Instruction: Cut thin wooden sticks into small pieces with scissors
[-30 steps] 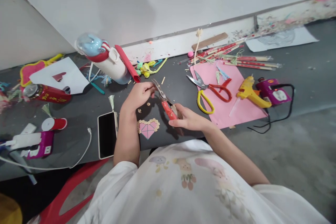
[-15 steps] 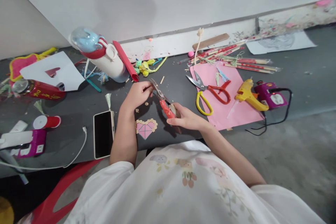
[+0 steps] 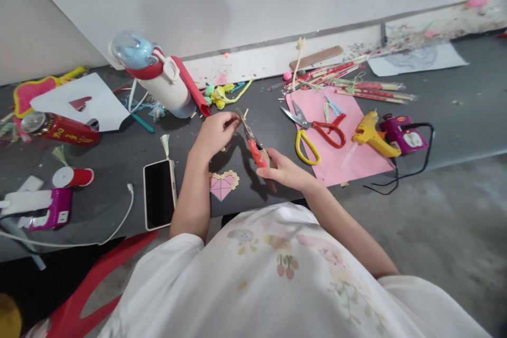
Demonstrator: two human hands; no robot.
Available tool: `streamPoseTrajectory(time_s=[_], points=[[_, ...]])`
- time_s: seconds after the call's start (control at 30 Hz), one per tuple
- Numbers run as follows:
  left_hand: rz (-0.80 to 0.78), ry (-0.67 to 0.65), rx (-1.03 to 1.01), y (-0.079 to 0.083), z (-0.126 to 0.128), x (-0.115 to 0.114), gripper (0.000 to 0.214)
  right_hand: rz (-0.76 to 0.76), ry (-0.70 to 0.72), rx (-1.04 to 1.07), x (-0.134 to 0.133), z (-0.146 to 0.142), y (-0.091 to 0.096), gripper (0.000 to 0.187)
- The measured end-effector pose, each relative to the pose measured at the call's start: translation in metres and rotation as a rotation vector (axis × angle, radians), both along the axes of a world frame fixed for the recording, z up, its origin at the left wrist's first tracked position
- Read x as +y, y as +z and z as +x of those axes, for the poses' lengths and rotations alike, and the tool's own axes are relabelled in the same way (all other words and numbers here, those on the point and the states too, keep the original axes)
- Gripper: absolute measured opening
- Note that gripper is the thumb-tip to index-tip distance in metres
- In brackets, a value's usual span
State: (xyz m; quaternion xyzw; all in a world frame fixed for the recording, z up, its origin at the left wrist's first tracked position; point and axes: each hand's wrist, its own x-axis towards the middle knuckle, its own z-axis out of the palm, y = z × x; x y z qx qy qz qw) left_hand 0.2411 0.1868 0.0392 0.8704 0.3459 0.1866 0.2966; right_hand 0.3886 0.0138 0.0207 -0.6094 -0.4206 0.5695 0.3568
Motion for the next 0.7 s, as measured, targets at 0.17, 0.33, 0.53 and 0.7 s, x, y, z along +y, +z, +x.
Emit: streamPoseTrajectory(time_s=[0.17, 0.33, 0.53, 0.7], points=[[0.196, 0.191, -0.191, 0.012, -0.001, -0.013, 0.03, 0.032, -0.064, 0.162, 0.003, -0.008, 0.002, 0.039], [-0.164, 0.037, 0.033, 0.015, -0.001, -0.025, 0.055, 0.084, -0.18, 0.189, 0.01, -0.014, 0.004, 0.032], [-0.451, -0.314, 0.079, 0.012, 0.008, -0.025, 0.059, 0.135, -0.146, 0.252, 0.016, -0.015, 0.006, 0.032], [-0.557, -0.3, -0.045, 0.012, 0.012, -0.026, 0.056, 0.196, -0.111, 0.242, 0.026, -0.016, 0.001, 0.031]])
